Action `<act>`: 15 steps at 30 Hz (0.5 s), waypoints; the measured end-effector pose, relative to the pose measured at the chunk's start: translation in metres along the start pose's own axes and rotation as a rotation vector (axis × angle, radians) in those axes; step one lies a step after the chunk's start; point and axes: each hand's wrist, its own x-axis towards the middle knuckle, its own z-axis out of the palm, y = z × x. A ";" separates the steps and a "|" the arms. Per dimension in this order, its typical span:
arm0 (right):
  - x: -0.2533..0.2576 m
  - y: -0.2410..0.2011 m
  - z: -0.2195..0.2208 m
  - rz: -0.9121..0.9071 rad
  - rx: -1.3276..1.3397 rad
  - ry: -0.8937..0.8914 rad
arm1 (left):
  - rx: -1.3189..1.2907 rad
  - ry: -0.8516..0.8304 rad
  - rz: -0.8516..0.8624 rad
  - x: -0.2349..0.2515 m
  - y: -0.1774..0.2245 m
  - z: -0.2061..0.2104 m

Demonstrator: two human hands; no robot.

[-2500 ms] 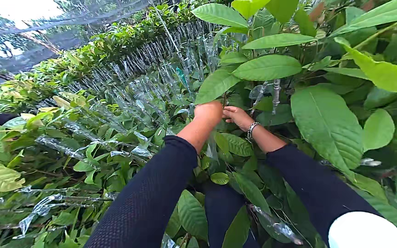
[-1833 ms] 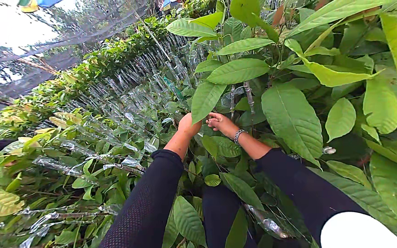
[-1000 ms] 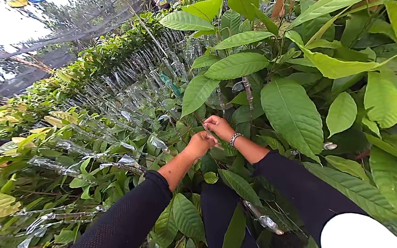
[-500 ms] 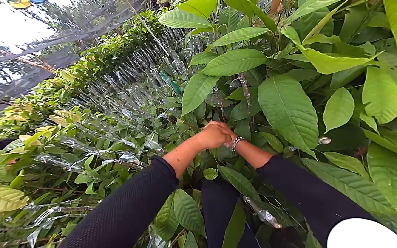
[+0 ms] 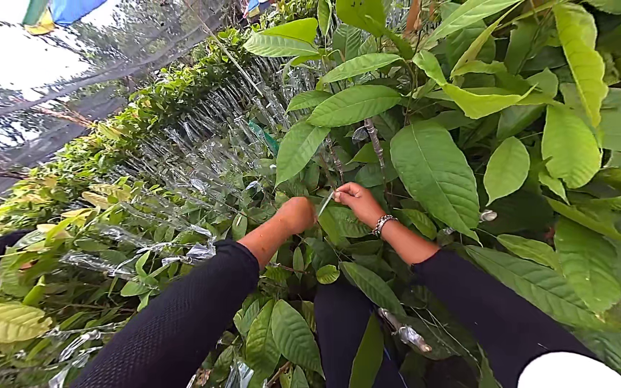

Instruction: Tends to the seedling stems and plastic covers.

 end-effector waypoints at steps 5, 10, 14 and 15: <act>0.009 -0.004 0.015 -0.051 -0.105 -0.082 | -0.086 -0.034 0.246 -0.023 0.048 0.003; -0.007 -0.003 0.025 -0.118 -0.337 -0.255 | 0.109 -0.046 0.319 -0.018 0.049 -0.041; -0.008 0.000 0.017 -0.237 -0.465 -0.420 | 0.362 -0.075 0.114 -0.001 0.000 -0.054; -0.009 -0.002 0.016 -0.219 -0.464 -0.413 | 0.377 -0.076 0.074 -0.002 -0.007 -0.052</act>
